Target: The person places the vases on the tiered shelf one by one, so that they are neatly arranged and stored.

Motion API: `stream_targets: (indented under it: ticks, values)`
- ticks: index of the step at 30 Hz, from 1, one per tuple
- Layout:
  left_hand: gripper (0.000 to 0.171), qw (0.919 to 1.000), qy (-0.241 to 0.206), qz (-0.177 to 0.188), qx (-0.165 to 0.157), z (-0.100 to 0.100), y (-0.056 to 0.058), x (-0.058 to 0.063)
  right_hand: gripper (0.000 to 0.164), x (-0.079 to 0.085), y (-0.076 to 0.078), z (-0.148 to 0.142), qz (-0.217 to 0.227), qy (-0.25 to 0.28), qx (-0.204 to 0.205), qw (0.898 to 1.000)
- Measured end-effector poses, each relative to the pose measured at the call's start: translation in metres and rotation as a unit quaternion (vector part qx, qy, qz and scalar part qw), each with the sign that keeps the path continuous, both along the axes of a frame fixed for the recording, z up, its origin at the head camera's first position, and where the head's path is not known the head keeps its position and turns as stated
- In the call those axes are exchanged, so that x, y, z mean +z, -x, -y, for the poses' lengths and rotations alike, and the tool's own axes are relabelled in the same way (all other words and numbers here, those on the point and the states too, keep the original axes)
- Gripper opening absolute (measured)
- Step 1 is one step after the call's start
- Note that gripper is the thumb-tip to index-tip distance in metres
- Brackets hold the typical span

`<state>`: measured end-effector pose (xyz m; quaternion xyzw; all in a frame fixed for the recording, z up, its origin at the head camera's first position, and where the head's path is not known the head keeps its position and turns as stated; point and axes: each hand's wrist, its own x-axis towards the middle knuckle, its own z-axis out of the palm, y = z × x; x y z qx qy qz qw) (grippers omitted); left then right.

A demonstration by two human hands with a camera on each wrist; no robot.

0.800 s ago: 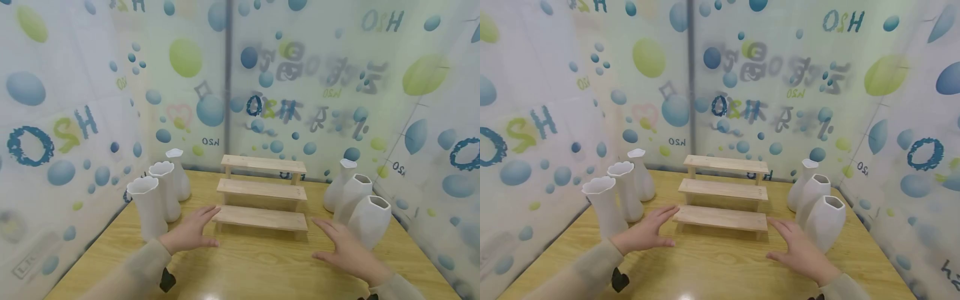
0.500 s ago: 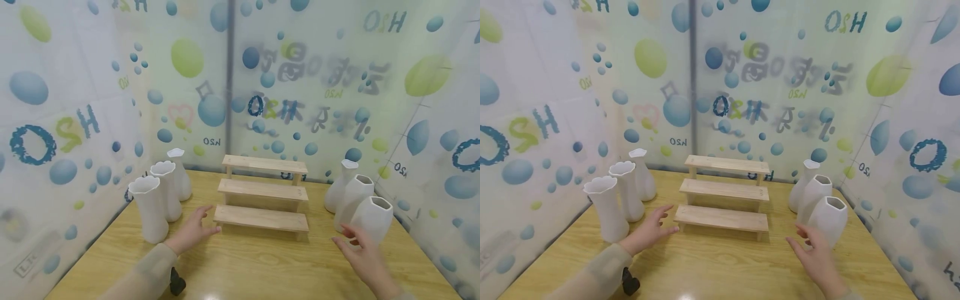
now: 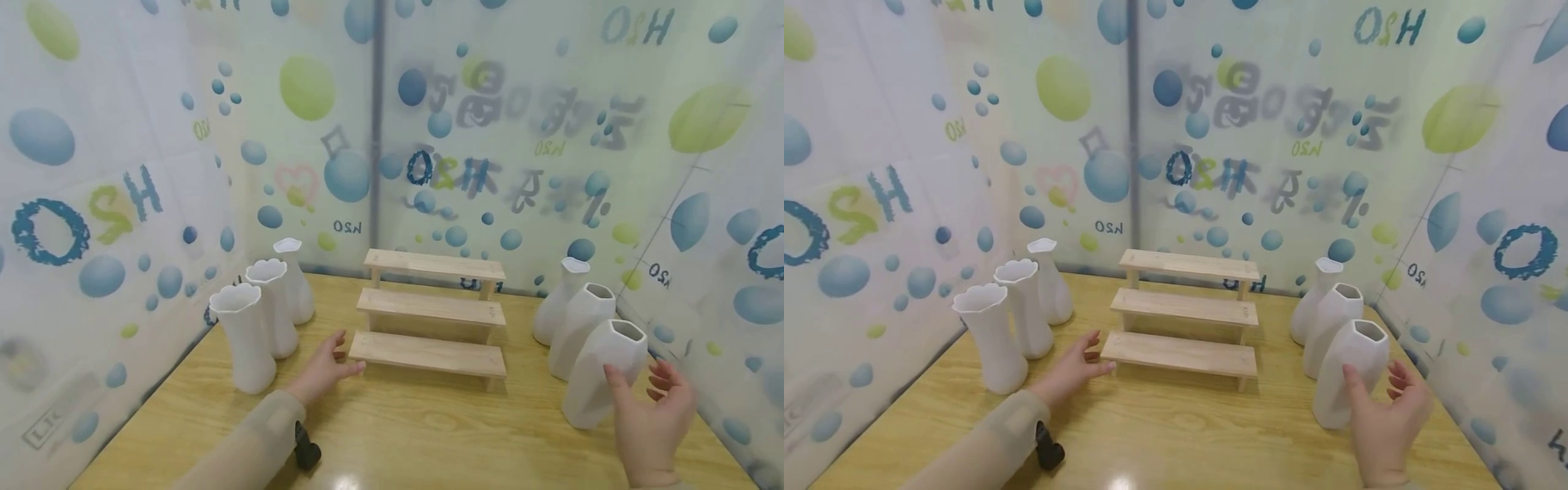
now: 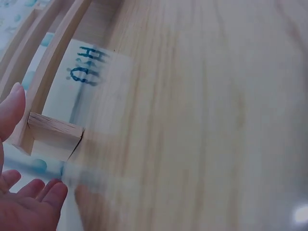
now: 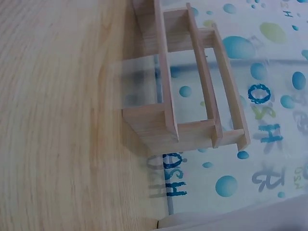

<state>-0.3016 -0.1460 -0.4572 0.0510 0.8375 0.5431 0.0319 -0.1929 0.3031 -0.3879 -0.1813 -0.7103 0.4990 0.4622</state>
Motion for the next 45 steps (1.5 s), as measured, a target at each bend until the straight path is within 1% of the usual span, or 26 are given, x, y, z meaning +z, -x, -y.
stream_targets:
  ticks: [2, 3, 5, 8, 10, 11, 14, 15, 18, 21, 24, 26, 29, 30, 33, 36, 40, 42, 45]
  values:
    - [0.097, 0.9999, -0.013, 0.009, -0.006, 0.001, 0.002, -0.003, 0.068, 0.003, 0.003, -0.004, 0.047, 0.039, 0.016, 0.998]
    - [0.098, 0.9997, -0.02, 0.014, -0.007, 0.001, 0.004, -0.004, 0.073, 0.005, 0.005, -0.006, 0.068, 0.058, 0.031, 0.996]
    - [0.097, 0.9989, -0.04, 0.022, -0.011, 0.002, 0.007, -0.007, 0.081, 0.009, 0.008, -0.009, 0.091, 0.1, 0.065, 0.989]
    - [0.097, 0.9966, -0.074, 0.032, -0.019, 0.001, 0.011, -0.011, 0.088, 0.013, 0.014, -0.013, 0.093, 0.163, 0.116, 0.975]
    - [0.098, 0.9946, -0.094, 0.038, -0.023, 0.0, 0.012, -0.012, 0.084, 0.015, 0.017, -0.015, 0.089, 0.199, 0.147, 0.965]
    - [0.098, 0.9938, -0.101, 0.039, -0.027, 0.0, 0.013, -0.012, 0.082, 0.015, 0.018, -0.016, 0.096, 0.209, 0.16, 0.96]
    - [0.096, 0.992, -0.114, 0.042, -0.035, -0.001, 0.015, -0.013, 0.066, 0.016, 0.02, -0.018, 0.121, 0.224, 0.19, 0.948]
    - [0.095, 0.9918, -0.114, 0.045, -0.036, -0.001, 0.015, -0.013, 0.06, 0.015, 0.021, -0.019, 0.128, 0.225, 0.198, 0.945]
    - [0.09, 0.9913, -0.115, 0.046, -0.044, 0.0, 0.018, -0.014, 0.053, 0.012, 0.022, -0.024, 0.141, 0.224, 0.22, 0.939]
    - [0.085, 0.9906, -0.115, 0.049, -0.055, 0.001, 0.02, -0.015, 0.051, 0.007, 0.024, -0.033, 0.139, 0.226, 0.26, 0.928]
    - [0.082, 0.9873, -0.133, 0.051, -0.071, 0.003, 0.022, -0.017, 0.053, 0.003, 0.024, -0.042, 0.139, 0.225, 0.307, 0.914]
    - [0.081, 0.985, -0.145, 0.052, -0.078, 0.004, 0.023, -0.018, 0.054, 0.003, 0.025, -0.046, 0.146, 0.22, 0.325, 0.908]
    - [0.081, 0.9839, -0.152, 0.05, -0.081, 0.005, 0.024, -0.019, 0.057, 0.003, 0.025, -0.049, 0.172, 0.205, 0.335, 0.904]
    - [0.081, 0.984, -0.152, 0.053, -0.077, 0.006, 0.024, -0.02, 0.058, 0.003, 0.025, -0.049, 0.183, 0.196, 0.336, 0.903]
    - [0.08, 0.9849, -0.146, 0.055, -0.075, 0.006, 0.024, -0.02, 0.061, 0.004, 0.025, -0.05, 0.199, 0.178, 0.34, 0.902]
    - [0.077, 0.9857, -0.142, 0.056, -0.072, 0.006, 0.024, -0.021, 0.063, 0.004, 0.025, -0.051, 0.199, 0.175, 0.344, 0.901]
    - [0.075, 0.9847, -0.148, 0.058, -0.071, 0.006, 0.024, -0.021, 0.068, 0.002, 0.025, -0.052, 0.205, 0.176, 0.345, 0.899]
    - [0.075, 0.9839, -0.152, 0.059, -0.073, 0.007, 0.024, -0.021, 0.071, 0.001, 0.024, -0.053, 0.215, 0.164, 0.342, 0.9]
    - [0.075, 0.984, -0.151, 0.056, -0.076, 0.008, 0.024, -0.021, 0.076, 0.001, 0.024, -0.055, 0.221, 0.144, 0.334, 0.905]
